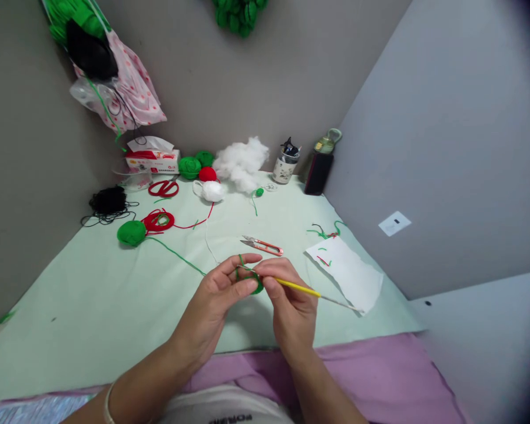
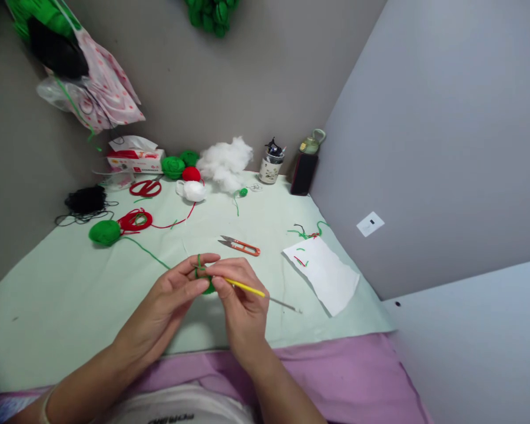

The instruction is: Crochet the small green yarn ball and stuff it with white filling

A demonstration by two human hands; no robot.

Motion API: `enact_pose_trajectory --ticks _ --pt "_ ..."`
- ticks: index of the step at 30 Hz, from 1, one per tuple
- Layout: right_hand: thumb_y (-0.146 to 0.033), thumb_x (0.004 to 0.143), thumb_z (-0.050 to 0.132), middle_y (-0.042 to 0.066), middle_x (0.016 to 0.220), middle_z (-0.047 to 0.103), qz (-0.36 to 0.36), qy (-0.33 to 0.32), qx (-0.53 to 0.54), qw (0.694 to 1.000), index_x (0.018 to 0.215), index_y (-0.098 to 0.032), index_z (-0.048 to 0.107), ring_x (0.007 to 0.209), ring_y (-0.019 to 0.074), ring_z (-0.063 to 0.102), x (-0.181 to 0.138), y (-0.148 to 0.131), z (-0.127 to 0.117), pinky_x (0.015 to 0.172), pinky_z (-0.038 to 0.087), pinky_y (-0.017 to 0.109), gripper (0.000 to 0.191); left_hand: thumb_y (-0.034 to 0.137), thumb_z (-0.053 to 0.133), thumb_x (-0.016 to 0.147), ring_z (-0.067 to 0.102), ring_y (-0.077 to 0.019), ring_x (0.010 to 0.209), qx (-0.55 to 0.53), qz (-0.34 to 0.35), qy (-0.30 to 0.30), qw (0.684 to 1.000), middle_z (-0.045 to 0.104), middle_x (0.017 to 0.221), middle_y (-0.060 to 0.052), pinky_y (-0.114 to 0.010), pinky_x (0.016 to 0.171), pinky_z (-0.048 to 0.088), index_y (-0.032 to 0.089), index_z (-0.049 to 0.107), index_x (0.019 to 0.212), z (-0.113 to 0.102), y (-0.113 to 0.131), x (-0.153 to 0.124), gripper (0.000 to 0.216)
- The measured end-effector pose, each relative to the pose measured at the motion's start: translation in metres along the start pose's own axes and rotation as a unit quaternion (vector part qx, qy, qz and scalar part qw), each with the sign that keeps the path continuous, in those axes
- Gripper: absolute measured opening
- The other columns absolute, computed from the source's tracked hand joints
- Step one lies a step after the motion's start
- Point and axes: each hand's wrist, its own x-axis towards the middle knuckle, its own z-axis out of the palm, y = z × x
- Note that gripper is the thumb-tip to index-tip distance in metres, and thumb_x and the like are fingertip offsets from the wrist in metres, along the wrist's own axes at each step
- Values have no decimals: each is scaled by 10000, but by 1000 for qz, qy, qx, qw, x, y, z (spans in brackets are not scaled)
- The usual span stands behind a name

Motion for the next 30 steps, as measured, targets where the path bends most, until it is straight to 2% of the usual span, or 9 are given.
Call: enact_pose_trajectory --ticks 3,7,10,13,15,17,21,25,30 --pt "-176 989 642 33 944 756 -32 19 -47 998 1029 -301 804 930 185 684 -3 -2 1 793 562 326 209 315 827 825 601 -166 914 24 26 17 999 674 886 11 -304 935 431 274 718 1282 0 -2 -1 471" --pt "-107 990 608 38 972 733 -54 13 -87 995 1082 -288 784 941 181 689 -6 -4 -1 788 572 322 269 286 830 842 597 -149 936 101 88 44 990 667 888 30 -276 942 421 314 711 1299 -2 1 -2 474" --pt "-50 976 594 52 1047 720 -90 -33 -85 992 1157 -294 769 983 186 694 -6 -5 -4 801 581 327 351 308 836 837 595 -140 902 35 33 20 999 655 864 32 -279 925 435 311 685 1332 -2 4 -1 518" --pt "-8 956 596 59 1088 711 -127 -37 -97 986 1186 -295 761 992 186 699 -6 -5 -4 800 587 324 402 328 831 838 595 -139 902 -31 -33 -18 999 655 870 14 -284 927 439 252 709 1273 -1 4 0 457" --pt "17 947 590 62 1079 709 -146 -24 -123 981 1193 -280 753 983 180 699 -7 -5 -4 796 585 316 418 318 826 844 594 -137 904 -25 -24 -20 999 652 874 13 -275 913 441 241 720 1228 -1 3 -1 406" --pt "24 946 581 63 1064 712 -147 -23 -144 978 1194 -262 746 975 177 697 -9 -6 -4 796 580 313 413 308 823 852 588 -131 887 17 26 -1 1000 637 862 24 -261 881 444 265 711 1231 -2 1 -2 397" --pt "-39 976 580 45 1008 735 -96 -31 -102 990 1143 -263 758 960 174 688 -9 -7 -6 805 575 314 331 295 816 866 568 -125 879 110 86 19 990 609 882 33 -249 861 445 318 682 1297 -5 -1 -4 452" --pt "-162 1006 616 18 928 741 -9 0 28 1000 1040 -277 790 852 141 679 -4 -2 -8 736 569 270 212 330 813 865 575 -137 875 97 55 2 994 602 891 20 -266 858 465 313 697 1279 -6 3 -4 431" --pt "-282 1015 631 17 872 746 96 21 152 983 947 -236 790 721 111 687 2 0 -9 657 566 234 179 326 770 893 581 -138 914 82 42 -2 996 621 942 9 -255 860 464 317 724 1245 -6 7 -7 355"
